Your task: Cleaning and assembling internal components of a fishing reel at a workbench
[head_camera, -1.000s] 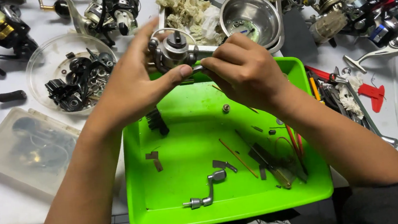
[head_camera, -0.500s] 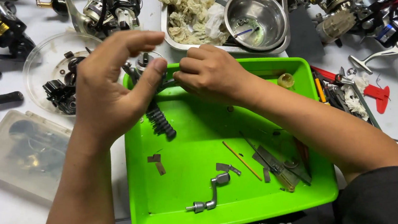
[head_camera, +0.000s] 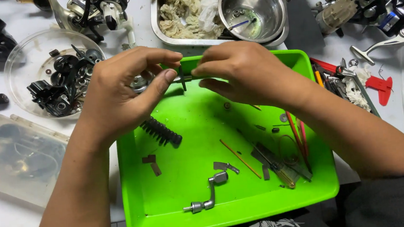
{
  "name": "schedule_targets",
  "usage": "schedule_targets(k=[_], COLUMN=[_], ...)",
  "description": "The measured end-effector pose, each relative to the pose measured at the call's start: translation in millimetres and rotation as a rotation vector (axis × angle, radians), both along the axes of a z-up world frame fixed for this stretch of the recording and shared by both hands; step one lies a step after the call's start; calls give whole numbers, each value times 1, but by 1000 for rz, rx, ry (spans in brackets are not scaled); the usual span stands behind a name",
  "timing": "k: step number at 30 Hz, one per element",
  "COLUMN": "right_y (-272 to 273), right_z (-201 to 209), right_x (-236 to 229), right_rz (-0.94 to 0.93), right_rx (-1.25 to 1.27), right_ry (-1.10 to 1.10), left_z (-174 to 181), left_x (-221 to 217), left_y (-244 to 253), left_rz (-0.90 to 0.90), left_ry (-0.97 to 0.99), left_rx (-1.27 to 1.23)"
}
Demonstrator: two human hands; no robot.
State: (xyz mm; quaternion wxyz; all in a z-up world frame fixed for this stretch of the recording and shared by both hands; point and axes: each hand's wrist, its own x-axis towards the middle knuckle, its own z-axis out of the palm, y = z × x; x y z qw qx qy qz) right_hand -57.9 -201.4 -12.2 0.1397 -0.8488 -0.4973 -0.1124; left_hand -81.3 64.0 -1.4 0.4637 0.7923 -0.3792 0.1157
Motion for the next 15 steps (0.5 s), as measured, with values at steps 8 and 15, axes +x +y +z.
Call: schedule_targets(k=[8, 15], right_y=[-38, -46], right_z=[-13, -40], right_x=[-36, -32], right_rz=[-135, -115], right_rx=[-117, -106], right_ry=[288, 176], left_z=[21, 43], left_x=[1, 25], left_y=[-12, -49], left_rz=[-28, -141], left_ry=[23, -12], left_rx=[77, 260])
